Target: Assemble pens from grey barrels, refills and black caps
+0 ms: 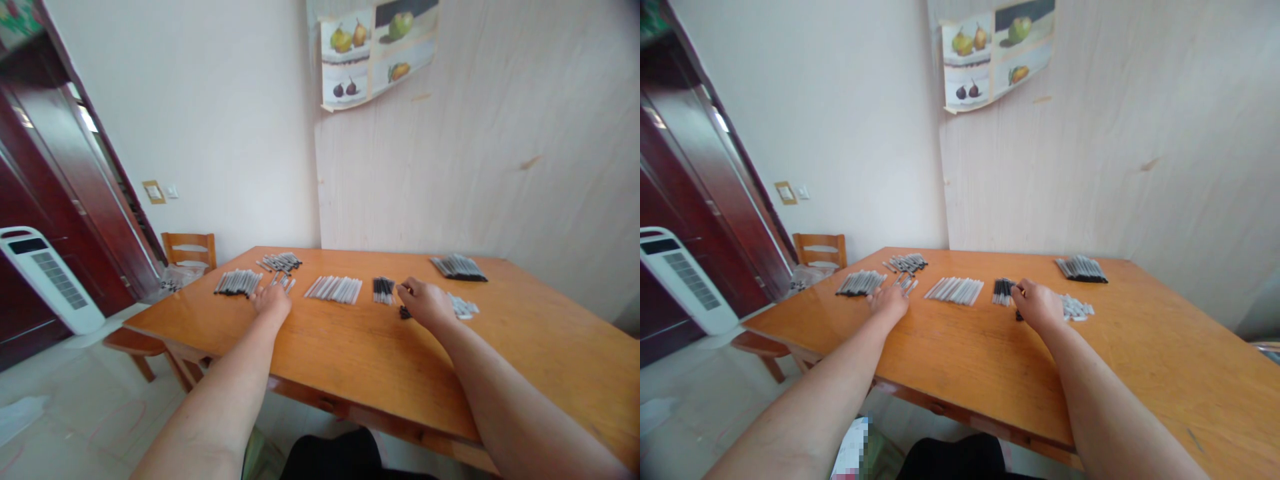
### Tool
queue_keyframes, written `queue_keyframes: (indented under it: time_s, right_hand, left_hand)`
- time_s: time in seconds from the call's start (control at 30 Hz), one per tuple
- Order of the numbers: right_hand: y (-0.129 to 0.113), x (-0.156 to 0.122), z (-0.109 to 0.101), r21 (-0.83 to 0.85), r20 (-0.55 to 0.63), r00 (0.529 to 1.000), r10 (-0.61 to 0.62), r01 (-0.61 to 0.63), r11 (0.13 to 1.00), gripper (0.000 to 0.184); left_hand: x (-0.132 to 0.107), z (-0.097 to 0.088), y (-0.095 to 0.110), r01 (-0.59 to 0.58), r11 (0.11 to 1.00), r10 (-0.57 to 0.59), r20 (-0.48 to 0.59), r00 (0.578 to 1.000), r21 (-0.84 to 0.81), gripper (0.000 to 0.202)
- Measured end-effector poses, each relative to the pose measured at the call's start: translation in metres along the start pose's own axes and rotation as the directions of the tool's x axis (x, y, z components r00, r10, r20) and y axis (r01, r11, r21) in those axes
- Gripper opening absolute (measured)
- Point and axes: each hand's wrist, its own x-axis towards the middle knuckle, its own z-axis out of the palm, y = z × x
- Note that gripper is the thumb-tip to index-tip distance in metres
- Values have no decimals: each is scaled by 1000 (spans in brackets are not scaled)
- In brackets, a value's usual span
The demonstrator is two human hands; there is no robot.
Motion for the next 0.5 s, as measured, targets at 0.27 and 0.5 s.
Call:
queue_keyframes:
  time_s: [0.27,0.5]
  right_hand:
    - [2,3,3,69,-56,998,21,-17,997,40]
    - [1,7,9,422,-131,991,26,32,906,34]
  left_hand:
    - [-3,-12,7,2,1000,-2,37,999,-6,27]
    - [-16,-24,52,-403,896,384,-132,914,-186,25]
